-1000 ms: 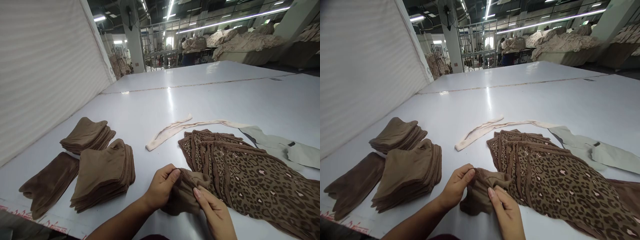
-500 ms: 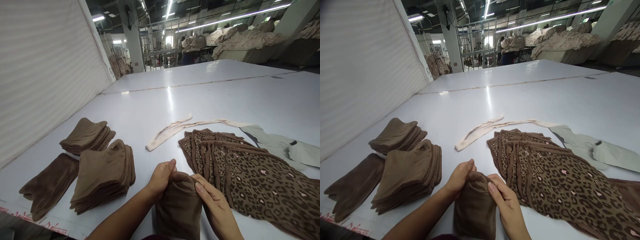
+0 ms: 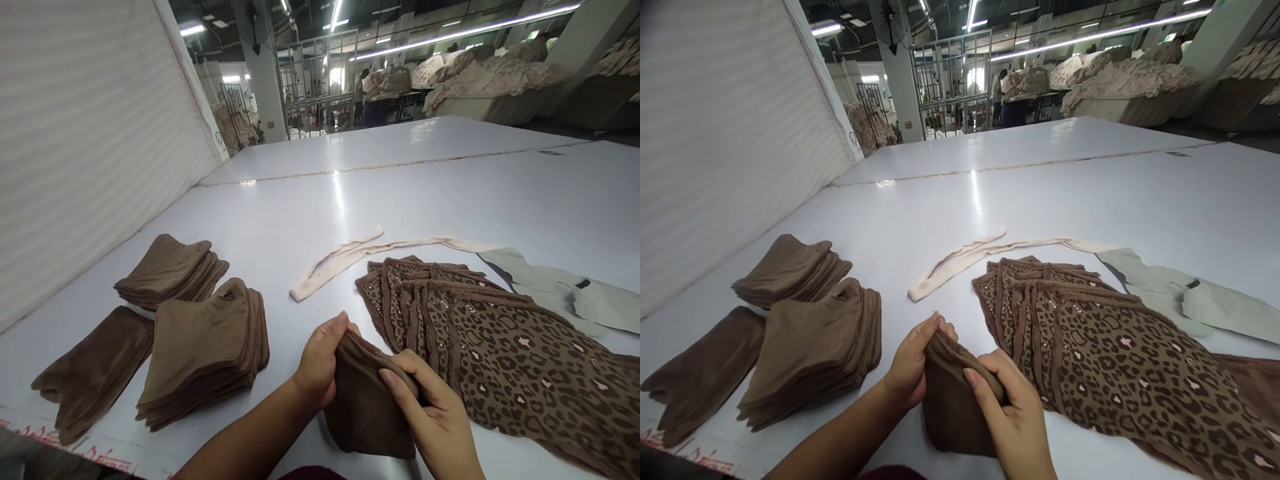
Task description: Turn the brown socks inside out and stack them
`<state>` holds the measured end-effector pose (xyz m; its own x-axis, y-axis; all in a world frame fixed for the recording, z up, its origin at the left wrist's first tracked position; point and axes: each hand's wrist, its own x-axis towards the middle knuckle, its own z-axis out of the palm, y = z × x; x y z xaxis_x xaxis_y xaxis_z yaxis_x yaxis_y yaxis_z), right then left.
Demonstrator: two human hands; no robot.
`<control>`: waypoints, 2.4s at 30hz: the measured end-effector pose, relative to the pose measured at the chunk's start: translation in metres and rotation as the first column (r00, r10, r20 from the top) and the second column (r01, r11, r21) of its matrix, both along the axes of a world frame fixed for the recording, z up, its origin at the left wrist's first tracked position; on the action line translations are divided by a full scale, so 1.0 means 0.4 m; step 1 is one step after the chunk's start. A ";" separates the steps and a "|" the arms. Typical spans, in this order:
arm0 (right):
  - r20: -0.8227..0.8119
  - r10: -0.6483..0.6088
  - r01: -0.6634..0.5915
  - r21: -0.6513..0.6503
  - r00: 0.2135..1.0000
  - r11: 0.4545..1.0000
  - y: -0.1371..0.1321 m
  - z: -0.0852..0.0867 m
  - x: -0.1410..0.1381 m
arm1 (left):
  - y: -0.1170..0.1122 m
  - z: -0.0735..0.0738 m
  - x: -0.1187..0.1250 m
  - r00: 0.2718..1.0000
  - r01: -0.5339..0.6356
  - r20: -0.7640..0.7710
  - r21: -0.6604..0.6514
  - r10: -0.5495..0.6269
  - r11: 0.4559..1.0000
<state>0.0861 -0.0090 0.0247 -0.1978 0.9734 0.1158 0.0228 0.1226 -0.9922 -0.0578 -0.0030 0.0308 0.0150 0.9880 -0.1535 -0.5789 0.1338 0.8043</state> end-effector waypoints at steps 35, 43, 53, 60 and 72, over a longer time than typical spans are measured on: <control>0.290 0.272 -0.332 0.181 0.917 0.926 0.025 -0.009 0.020 | -0.030 0.026 -0.035 0.887 0.231 -0.445 0.201 -0.121 0.952; 0.323 0.231 -0.286 0.134 0.918 0.949 0.021 0.012 0.031 | -0.032 0.015 -0.014 0.902 0.113 -0.431 0.161 -0.033 0.980; 0.255 0.431 -0.392 -0.190 0.866 0.900 0.061 -0.015 0.188 | -0.001 0.010 -0.126 0.970 -0.065 -0.232 0.032 0.071 0.997; 0.095 0.227 -0.206 -0.193 0.969 0.959 0.029 0.004 0.179 | -0.005 0.016 -0.163 0.961 -0.136 -0.236 0.047 0.143 0.990; 0.187 -0.028 0.044 -0.085 0.982 0.995 0.035 -0.009 0.138 | -0.024 -0.006 -0.170 0.972 -0.198 -0.131 -0.010 0.195 0.980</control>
<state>0.1413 0.0048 0.0213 -0.1725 0.9850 -0.0068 0.2103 0.0301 -0.9772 -0.1260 -0.0127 0.0285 -0.2009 0.9658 -0.1638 -0.4874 0.0465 0.8719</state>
